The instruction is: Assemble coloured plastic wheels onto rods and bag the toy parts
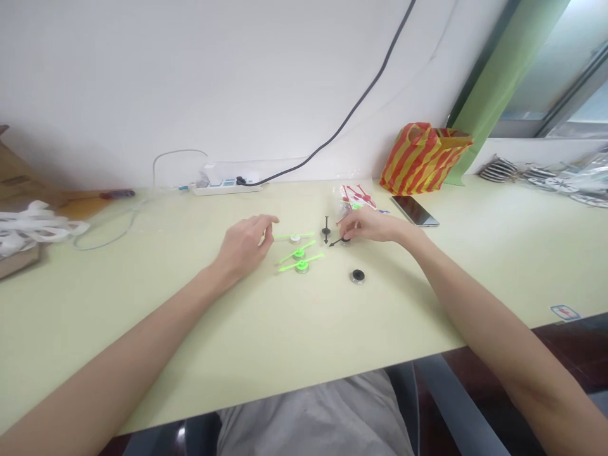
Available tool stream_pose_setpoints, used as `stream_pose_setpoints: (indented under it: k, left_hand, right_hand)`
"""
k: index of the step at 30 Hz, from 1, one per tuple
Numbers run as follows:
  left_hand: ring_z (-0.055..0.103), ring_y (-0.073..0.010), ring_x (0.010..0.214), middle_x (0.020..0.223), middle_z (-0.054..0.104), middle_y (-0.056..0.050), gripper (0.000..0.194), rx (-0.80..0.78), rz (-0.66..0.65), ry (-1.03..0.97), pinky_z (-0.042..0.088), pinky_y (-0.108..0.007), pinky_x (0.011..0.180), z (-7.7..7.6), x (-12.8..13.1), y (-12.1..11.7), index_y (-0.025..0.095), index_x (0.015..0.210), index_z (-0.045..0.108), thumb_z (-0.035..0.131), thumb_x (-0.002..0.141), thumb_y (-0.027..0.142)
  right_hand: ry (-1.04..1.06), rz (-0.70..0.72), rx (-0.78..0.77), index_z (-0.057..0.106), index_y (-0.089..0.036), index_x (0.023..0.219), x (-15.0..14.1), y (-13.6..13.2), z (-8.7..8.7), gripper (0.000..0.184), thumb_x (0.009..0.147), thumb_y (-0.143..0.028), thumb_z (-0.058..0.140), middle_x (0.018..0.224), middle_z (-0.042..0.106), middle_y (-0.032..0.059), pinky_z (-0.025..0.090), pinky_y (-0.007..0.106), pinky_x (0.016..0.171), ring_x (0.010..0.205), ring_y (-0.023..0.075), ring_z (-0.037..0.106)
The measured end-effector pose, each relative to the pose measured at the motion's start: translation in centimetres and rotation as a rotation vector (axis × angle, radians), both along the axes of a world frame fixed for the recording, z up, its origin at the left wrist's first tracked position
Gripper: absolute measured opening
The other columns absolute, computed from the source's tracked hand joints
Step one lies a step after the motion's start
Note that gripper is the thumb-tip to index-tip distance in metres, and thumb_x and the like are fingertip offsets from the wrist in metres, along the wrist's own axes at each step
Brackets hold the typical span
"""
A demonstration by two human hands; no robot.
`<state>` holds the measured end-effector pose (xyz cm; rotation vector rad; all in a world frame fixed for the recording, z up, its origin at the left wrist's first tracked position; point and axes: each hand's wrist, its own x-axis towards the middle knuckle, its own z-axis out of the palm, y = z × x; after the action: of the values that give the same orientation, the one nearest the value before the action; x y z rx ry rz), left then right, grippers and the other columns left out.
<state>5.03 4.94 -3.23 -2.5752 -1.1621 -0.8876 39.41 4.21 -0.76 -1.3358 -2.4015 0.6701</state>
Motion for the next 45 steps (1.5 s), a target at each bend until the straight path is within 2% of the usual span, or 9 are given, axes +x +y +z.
stream_pose_setpoints:
  k: [5, 13, 17, 20, 23, 29, 33, 45]
  left_hand:
    - [0.070, -0.0227, 0.085, 0.103, 0.077, -0.007, 0.032, -0.024, 0.006, 0.016, 0.049, -0.036, 0.075, -0.1, 0.2, -0.1, 0.019, 0.117, 0.067, 0.040, 0.101, 0.022]
    - [0.070, -0.0232, 0.087, 0.105, 0.077, -0.008, 0.034, -0.058, 0.015, 0.024, 0.050, -0.037, 0.077, 0.0, 0.3, -0.1, 0.019, 0.119, 0.066, 0.039, 0.101, 0.023]
    - [0.071, -0.0234, 0.088, 0.105, 0.077, -0.008, 0.034, -0.072, 0.021, 0.023, 0.051, -0.036, 0.077, 0.0, 0.3, -0.2, 0.019, 0.119, 0.066, 0.038, 0.100, 0.023]
    - [0.071, -0.0235, 0.089, 0.106, 0.077, -0.008, 0.033, -0.075, 0.014, 0.016, 0.051, -0.036, 0.077, 0.0, 0.3, -0.2, 0.020, 0.119, 0.066, 0.039, 0.100, 0.023]
    - [0.071, -0.0234, 0.089, 0.106, 0.077, -0.008, 0.033, -0.077, 0.017, 0.020, 0.050, -0.036, 0.077, 0.0, 0.3, -0.2, 0.020, 0.119, 0.066, 0.039, 0.100, 0.023]
    - [0.071, -0.0239, 0.089, 0.103, 0.077, -0.008, 0.033, -0.087, 0.031, 0.004, 0.050, -0.036, 0.077, 0.1, 0.4, -0.3, 0.019, 0.119, 0.066, 0.040, 0.100, 0.022]
    - [0.071, -0.0239, 0.088, 0.103, 0.077, -0.007, 0.033, -0.092, 0.026, 0.008, 0.050, -0.036, 0.077, 0.0, 0.4, -0.3, 0.019, 0.119, 0.067, 0.040, 0.100, 0.022]
    - [0.071, -0.0236, 0.088, 0.103, 0.077, -0.007, 0.034, -0.106, 0.039, 0.019, 0.049, -0.035, 0.076, 0.0, 0.3, -0.2, 0.020, 0.121, 0.066, 0.039, 0.099, 0.022]
  right_hand:
    - [0.049, 0.043, 0.053, 0.081, -0.022, 0.093, -1.4, -0.1, -0.6, 0.021, 0.087, -0.015, 0.062, 0.100, 0.079, 0.0061, 0.052, 0.032, 0.080, 0.092, 0.0221, 0.070]
    - [0.071, -0.017, 0.164, 0.072, -0.020, 0.095, -2.1, 0.2, -1.8, 0.008, 0.089, -0.023, 0.067, 0.098, 0.076, 0.0061, 0.049, 0.035, 0.081, 0.093, 0.0232, 0.068]
    - [0.066, -0.025, 0.279, 0.068, -0.019, 0.108, -2.3, 0.1, -2.0, 0.019, 0.091, -0.029, 0.068, 0.111, 0.070, 0.0108, 0.051, 0.039, 0.087, 0.102, 0.0268, 0.065]
    - [0.063, 0.009, 0.330, 0.066, -0.020, 0.126, -2.3, 0.1, -2.4, 0.032, 0.100, -0.017, 0.048, 0.131, 0.066, 0.0133, 0.049, 0.045, 0.102, 0.121, 0.0278, 0.061]
    - [0.022, 0.034, 0.330, 0.064, -0.021, 0.138, -2.2, 0.5, -3.0, 0.048, 0.099, -0.007, 0.039, 0.142, 0.064, 0.0124, 0.046, 0.046, 0.109, 0.132, 0.0278, 0.058]
    - [-0.076, 0.028, 0.352, 0.075, -0.014, 0.121, -2.3, 0.8, -2.7, 0.042, 0.097, -0.005, 0.043, 0.115, 0.074, 0.0149, 0.049, 0.042, 0.095, 0.109, 0.0287, 0.064]
    - [-0.062, 0.004, 0.381, 0.075, -0.015, 0.122, -2.6, 0.6, -2.5, 0.037, 0.104, -0.017, 0.043, 0.115, 0.072, 0.0159, 0.048, 0.043, 0.094, 0.108, 0.0294, 0.061]
    - [-0.121, -0.006, 0.421, 0.079, -0.020, 0.117, -3.5, 0.1, -3.0, 0.032, 0.105, -0.023, 0.051, 0.108, 0.068, 0.0130, 0.043, 0.041, 0.093, 0.105, 0.0280, 0.057]
